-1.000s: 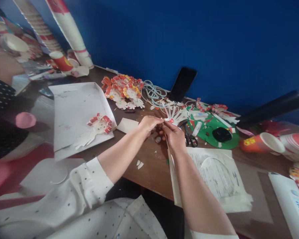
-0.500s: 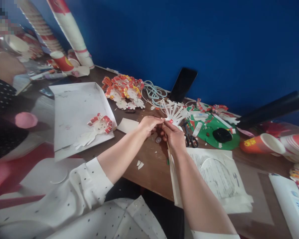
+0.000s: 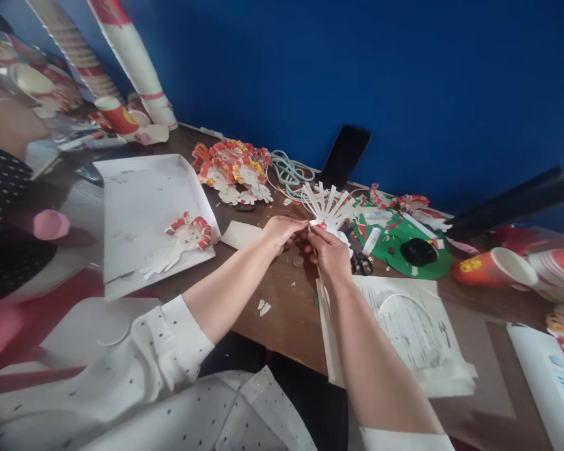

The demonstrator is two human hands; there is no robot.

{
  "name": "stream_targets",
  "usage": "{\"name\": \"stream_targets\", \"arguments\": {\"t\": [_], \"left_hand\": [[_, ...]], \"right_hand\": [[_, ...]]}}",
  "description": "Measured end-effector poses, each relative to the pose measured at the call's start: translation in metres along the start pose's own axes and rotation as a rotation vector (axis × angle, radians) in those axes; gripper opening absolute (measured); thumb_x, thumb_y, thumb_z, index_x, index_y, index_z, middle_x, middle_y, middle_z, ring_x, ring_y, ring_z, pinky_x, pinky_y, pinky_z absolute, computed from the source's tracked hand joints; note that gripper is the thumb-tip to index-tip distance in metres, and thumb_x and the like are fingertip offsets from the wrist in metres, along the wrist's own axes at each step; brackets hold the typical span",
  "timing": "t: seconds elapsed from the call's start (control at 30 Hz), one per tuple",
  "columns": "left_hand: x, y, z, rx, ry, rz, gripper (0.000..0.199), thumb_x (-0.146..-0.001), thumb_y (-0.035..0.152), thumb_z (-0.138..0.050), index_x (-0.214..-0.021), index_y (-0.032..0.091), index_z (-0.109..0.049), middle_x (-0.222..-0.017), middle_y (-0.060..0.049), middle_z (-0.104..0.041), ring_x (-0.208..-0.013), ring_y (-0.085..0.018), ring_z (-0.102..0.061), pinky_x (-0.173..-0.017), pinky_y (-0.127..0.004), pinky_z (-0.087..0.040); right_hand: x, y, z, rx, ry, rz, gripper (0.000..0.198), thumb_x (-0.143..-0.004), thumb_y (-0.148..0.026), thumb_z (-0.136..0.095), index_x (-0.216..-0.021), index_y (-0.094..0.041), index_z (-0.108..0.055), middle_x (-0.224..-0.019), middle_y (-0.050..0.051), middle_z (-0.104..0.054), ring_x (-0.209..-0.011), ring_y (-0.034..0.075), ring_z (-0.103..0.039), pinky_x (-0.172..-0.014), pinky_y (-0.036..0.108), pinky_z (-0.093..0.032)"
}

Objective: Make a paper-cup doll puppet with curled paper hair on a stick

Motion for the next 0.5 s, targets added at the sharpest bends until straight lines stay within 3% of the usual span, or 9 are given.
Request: {"name": "stream_targets", "arguments": {"t": [0.17,0.3,0.5], "left_hand": [[0.0023,0.0019,-0.0012,-0.066,0.029,-0.021,0.017,-0.078,0.025,-0.072,-0.067,0.014,-0.067,-0.056,-0.001,-0.058,-0.044,-0.007,-0.039,-0.048,-0.024,-0.029],[0.0048,0.003,-0.0004,-0.104,-0.018,-0.027,0.02,-0.08,0.03,-0.07,-0.069,0.013,-0.066,-0.059,-0.002,-0.059,-0.043,-0.006,-0.039,-0.046,-0.024,-0.026],[-0.0007,-0.0031,-0.0009,-0.207,-0.053,-0.065,0.018,-0.083,0.031,-0.063,-0.078,0.014,-0.068,-0.054,0.0,-0.053,-0.043,-0.009,-0.04,-0.046,-0.025,-0.027]], "right_hand": [[0.0032,-0.0002,0.0009,-0.031,0.012,0.02,0.041,-0.057,-0.026,-0.077,-0.097,-0.017,-0.075,-0.066,0.002,-0.067,-0.052,0.012,-0.052,-0.039,0.022,-0.027],[0.0054,-0.0014,0.0019,-0.03,0.005,0.041,0.053,-0.057,-0.028,-0.077,-0.107,-0.011,-0.074,-0.054,-0.001,-0.06,-0.044,0.008,-0.043,-0.039,0.022,-0.025],[0.0067,0.0005,0.0037,0.135,0.02,0.076,0.055,-0.062,-0.037,-0.076,-0.112,-0.013,-0.074,-0.051,-0.002,-0.059,-0.04,0.008,-0.042,-0.039,0.023,-0.027]]}}
Point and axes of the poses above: each hand's wrist, its own x-axis away from the middle knuckle, its own z-axis out of the back of the hand, y = z × x, the point moved 1 cm from there along -x, towards the middle knuckle
